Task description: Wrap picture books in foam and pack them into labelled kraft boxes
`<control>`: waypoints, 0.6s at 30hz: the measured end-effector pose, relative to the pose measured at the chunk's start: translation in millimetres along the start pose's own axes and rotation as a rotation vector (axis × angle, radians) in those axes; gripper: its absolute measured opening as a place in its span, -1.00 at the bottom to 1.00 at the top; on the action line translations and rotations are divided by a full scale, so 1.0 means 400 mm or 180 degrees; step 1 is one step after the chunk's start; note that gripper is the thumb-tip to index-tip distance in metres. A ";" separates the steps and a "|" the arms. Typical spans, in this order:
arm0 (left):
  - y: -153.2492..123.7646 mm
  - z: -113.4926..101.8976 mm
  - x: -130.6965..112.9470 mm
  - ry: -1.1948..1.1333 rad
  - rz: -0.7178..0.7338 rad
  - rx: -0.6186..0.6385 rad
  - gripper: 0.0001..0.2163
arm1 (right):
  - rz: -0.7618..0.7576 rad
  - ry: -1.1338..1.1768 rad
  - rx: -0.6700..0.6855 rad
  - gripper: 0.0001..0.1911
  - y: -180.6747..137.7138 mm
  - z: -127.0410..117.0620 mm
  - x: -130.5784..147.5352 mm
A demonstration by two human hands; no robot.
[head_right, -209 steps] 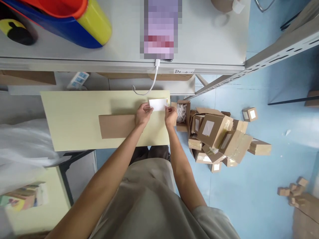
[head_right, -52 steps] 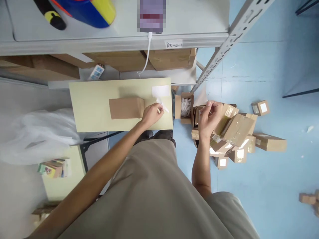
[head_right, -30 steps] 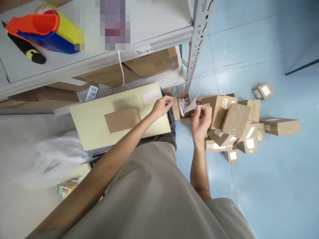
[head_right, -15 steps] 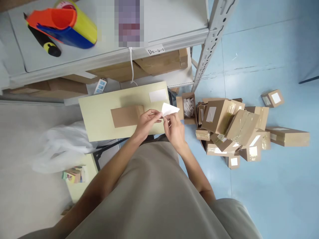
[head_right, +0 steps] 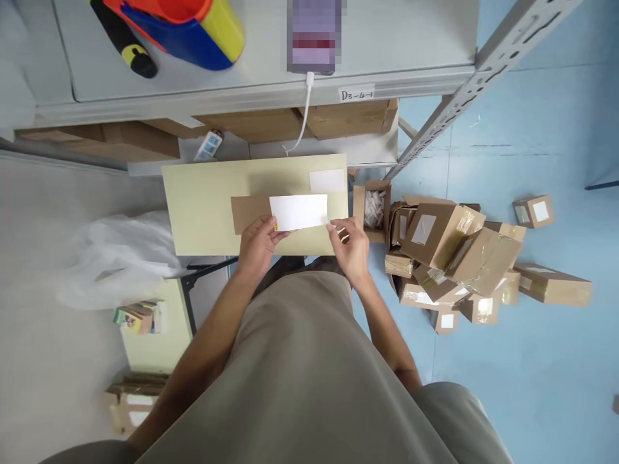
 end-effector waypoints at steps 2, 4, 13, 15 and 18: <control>0.003 -0.044 -0.024 -0.0081 -0.0019 0.0003 -0.62 | 0.0248 0.0227 0.0034 -0.50 0.016 0.020 -0.010; 0.004 -0.085 -0.042 -0.0134 -0.0034 0.0013 -0.62 | 0.0473 0.0494 0.0232 -0.47 0.027 0.055 -0.009; 0.027 -0.268 -0.065 -0.0275 -0.0088 0.0033 -0.60 | 0.0978 0.0741 0.0948 -0.41 0.010 0.241 0.092; 0.047 -0.325 -0.062 -0.0128 -0.0013 0.0010 -0.61 | 0.0977 0.0695 0.0935 -0.42 0.000 0.280 0.112; 0.096 -0.421 -0.043 0.0356 0.0194 -0.0180 -0.63 | 0.0985 0.0488 0.0870 -0.44 -0.016 0.352 0.128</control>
Point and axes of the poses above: each hand's wrist, its own y-axis towards the middle knuckle, its own z-axis out of the palm, x = y × z, the point moved 2 cm from there along y, towards the middle knuckle, and after that the axes turned 14 degrees about -y, right-handed, at the moved point
